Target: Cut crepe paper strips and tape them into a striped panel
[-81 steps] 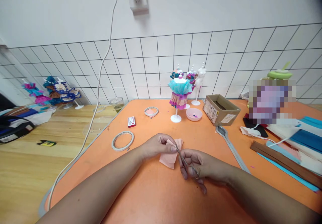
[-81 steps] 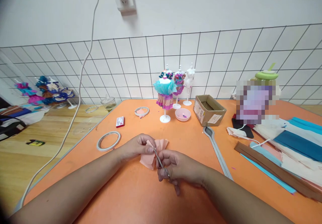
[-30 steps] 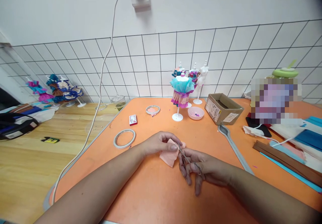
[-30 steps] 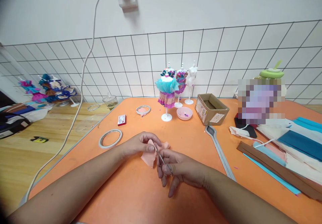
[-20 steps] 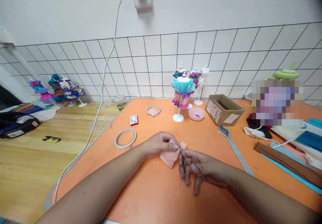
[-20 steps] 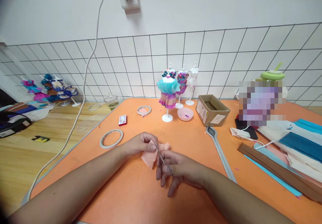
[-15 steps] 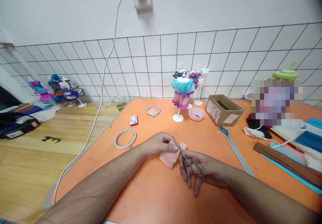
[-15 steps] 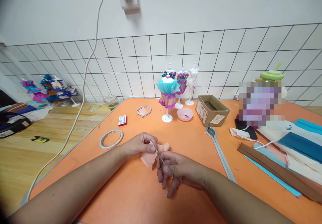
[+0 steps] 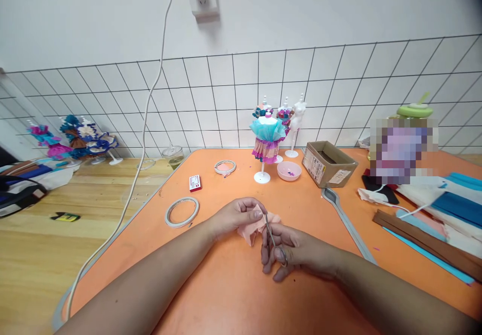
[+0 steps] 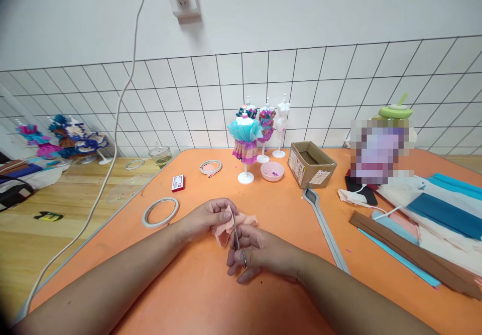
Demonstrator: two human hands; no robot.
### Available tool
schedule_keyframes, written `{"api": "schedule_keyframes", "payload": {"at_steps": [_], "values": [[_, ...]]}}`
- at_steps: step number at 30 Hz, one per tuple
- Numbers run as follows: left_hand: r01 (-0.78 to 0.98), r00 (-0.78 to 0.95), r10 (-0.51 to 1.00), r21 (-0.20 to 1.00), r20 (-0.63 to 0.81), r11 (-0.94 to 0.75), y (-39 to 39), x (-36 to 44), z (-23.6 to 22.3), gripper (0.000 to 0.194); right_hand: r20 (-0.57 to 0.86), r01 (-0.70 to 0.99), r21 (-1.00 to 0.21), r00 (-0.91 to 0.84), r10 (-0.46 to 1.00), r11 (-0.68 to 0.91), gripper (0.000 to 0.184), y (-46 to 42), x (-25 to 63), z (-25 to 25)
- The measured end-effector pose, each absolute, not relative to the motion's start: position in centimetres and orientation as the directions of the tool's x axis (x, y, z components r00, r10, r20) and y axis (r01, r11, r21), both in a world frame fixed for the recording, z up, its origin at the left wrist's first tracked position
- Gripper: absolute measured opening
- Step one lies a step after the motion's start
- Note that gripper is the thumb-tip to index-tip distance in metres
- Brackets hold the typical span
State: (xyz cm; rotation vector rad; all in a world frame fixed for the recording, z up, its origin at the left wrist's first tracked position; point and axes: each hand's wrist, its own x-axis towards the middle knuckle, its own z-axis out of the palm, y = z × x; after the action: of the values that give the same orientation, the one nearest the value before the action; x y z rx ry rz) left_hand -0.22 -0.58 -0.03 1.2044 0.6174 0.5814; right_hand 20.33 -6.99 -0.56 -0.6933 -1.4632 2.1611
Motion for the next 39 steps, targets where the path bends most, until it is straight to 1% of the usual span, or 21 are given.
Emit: {"api": "schedule_keyframes", "payload": {"at_steps": [3, 8, 13, 17, 24, 36, 39], "values": [[-0.063, 0.72, 0.681, 0.965, -0.133, 0.255, -0.7, -0.3, 0.2, 0.042, -0.163, -0.08, -0.935, -0.77, 0.617, -0.346, 0.038, -6.9, 20.5, -0.8], [0.017, 0.747, 0.641, 0.969, -0.176, 0.246, -0.7, -0.3, 0.1, 0.034, -0.141, -0.126, -0.917, -0.785, 0.603, -0.378, 0.04, -6.8, 20.5, -1.2], [0.033, 0.713, 0.681, 0.978, -0.166, 0.205, -0.4, -0.4, -0.1, 0.035, -0.122, -0.148, -0.912, -0.792, 0.599, -0.383, 0.04, -6.7, 20.3, -1.5], [0.064, 0.722, 0.671, 0.983, -0.166, 0.174, -0.2, -0.7, 0.2, 0.035, -0.101, -0.177, -0.899, -0.806, 0.583, -0.401, 0.04, -6.6, 20.3, -1.8], [0.15, 0.723, 0.671, 0.985, -0.166, 0.083, 0.0, -0.9, 0.7, 0.036, -0.114, -0.162, -0.897, -0.813, 0.57, -0.411, 0.047, -6.5, 20.3, -2.0], [0.135, 0.733, 0.658, 0.985, -0.171, 0.106, 0.1, -1.1, 0.7, 0.032, -0.104, -0.163, -0.908, -0.805, 0.585, -0.386, 0.042, -6.6, 20.3, -1.9], [0.127, 0.738, 0.658, 0.989, -0.147, 0.078, 0.3, -1.3, 0.7, 0.03, -0.127, -0.143, -0.913, -0.79, 0.599, -0.382, 0.043, -6.5, 20.3, -1.9]]}}
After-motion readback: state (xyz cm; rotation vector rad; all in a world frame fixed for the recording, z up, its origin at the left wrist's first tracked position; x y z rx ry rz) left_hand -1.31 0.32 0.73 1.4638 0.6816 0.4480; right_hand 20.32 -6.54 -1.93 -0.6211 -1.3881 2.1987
